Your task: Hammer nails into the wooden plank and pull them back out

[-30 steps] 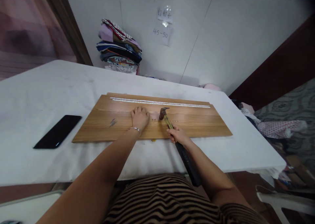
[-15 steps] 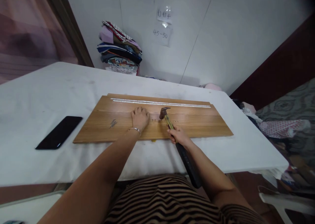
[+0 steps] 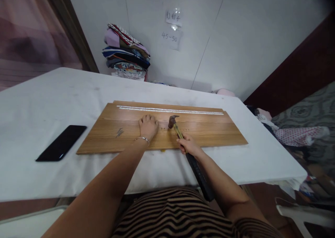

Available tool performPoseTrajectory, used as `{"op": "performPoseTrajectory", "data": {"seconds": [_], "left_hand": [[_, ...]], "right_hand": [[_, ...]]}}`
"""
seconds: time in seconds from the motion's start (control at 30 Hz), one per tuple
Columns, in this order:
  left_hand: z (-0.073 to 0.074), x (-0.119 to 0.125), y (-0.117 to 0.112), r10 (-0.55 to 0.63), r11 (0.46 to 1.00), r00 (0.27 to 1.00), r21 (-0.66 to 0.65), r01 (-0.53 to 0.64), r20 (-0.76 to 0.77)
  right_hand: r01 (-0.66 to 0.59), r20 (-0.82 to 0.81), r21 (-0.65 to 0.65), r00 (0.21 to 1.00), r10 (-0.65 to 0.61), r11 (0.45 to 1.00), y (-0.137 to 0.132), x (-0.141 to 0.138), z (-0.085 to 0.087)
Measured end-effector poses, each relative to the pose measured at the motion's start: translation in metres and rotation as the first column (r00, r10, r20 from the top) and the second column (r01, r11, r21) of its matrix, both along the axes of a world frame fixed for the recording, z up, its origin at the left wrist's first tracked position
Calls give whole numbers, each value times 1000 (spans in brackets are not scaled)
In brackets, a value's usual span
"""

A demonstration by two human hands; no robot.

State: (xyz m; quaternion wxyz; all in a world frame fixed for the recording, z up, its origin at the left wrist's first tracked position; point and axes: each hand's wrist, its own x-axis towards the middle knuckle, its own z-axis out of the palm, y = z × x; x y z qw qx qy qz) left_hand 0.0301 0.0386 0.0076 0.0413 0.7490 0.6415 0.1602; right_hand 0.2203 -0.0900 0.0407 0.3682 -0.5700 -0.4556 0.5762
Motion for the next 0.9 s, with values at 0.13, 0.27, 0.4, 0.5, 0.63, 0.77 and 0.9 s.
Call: {"op": "performPoseTrajectory", "data": {"seconds": [0.13,0.27,0.4,0.5,0.63,0.77,0.9], "left_hand": [[1,0,0,-1,1000,1000,4,1,9],[2,0,-1,-3,1000,1000,1,3,-8],[2,0,-1,0,1000,1000,7,1,-27],[1,0,-2,-1,1000,1000,12,1,-26],[0,0,-1,0,1000,999,6,1,-33],[-1,0,1,0,1000,1000,1,0,-27],[-1,-1,1,-2,1000,1000,6,2,-20]], "right_hand": [[-12,-3,9,1000,12,1000,0,-1,-2],[-26,-2,23,1000,26,999,-1,-1,0],[-43,-8,15,999,43,999,-1,-3,1],[-36,6,-2,999,36,999,0,-4,1],[-22,9,2,1000,22,1000,-1,-2,0],[-4,10,-1,1000,4,1000,-1,0,-1],[1,10,-2,1000,-1,1000,-2,1,-2]]}}
